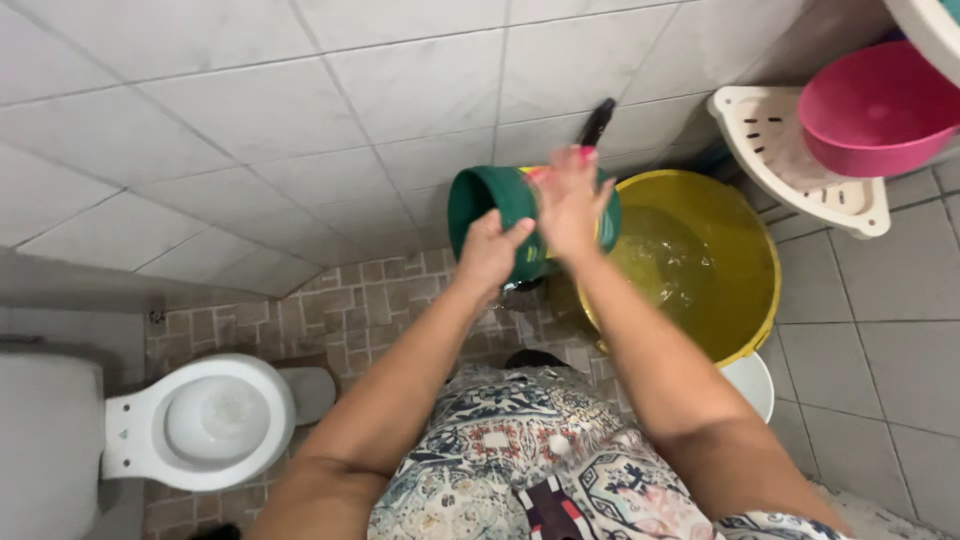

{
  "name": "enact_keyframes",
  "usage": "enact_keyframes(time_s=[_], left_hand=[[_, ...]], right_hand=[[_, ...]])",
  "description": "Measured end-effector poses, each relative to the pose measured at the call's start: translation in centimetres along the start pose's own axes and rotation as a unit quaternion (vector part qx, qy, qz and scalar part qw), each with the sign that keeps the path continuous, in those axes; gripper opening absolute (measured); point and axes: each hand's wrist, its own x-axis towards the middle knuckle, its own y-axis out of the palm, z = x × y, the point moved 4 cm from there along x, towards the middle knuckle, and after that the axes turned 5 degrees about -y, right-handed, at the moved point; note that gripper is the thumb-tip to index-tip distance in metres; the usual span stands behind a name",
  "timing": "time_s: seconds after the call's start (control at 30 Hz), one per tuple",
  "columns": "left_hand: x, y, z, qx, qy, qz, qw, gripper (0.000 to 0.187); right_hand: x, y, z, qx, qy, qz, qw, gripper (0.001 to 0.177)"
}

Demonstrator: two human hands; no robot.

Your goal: The person washes several plastic buckets and bowls in a bathroom. They rinse a white bucket, scrub a green bucket with a pink scrubber, and rinse a pink bowl, then place the items into a larger yellow bucket.

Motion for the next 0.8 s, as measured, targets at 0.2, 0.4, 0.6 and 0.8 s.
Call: enact_keyframes(time_s=[0.2,0.4,0.6,0.8], left_hand=[[-3.8,-2.6,-2.6,0.041,0.065,0.011,0.997,0.017],[-5.1,-8.0,-5.5,0.023,0.038,-0.078,0.996,0.026],[-8.1,-10.0,-7.1,0.107,0.086,-0.069,0.988,0.028],[-7.6,-13.2,-7.7,0.057,0.07,-0.142,0.986,0.035]], right_hand=[[2.3,0.4,-0.6,0.349,0.118,0.051,0.928,0.058],[-3.5,-3.4,14.0,0.403,-0.038,-0.04,0.913,0.045],[0.0,-0.9,8.3,0.284,0.165,0.046,0.943,0.036],[-1.9,0.3,16.5,0.352,0.082,-0.005,0.933,0.042]])
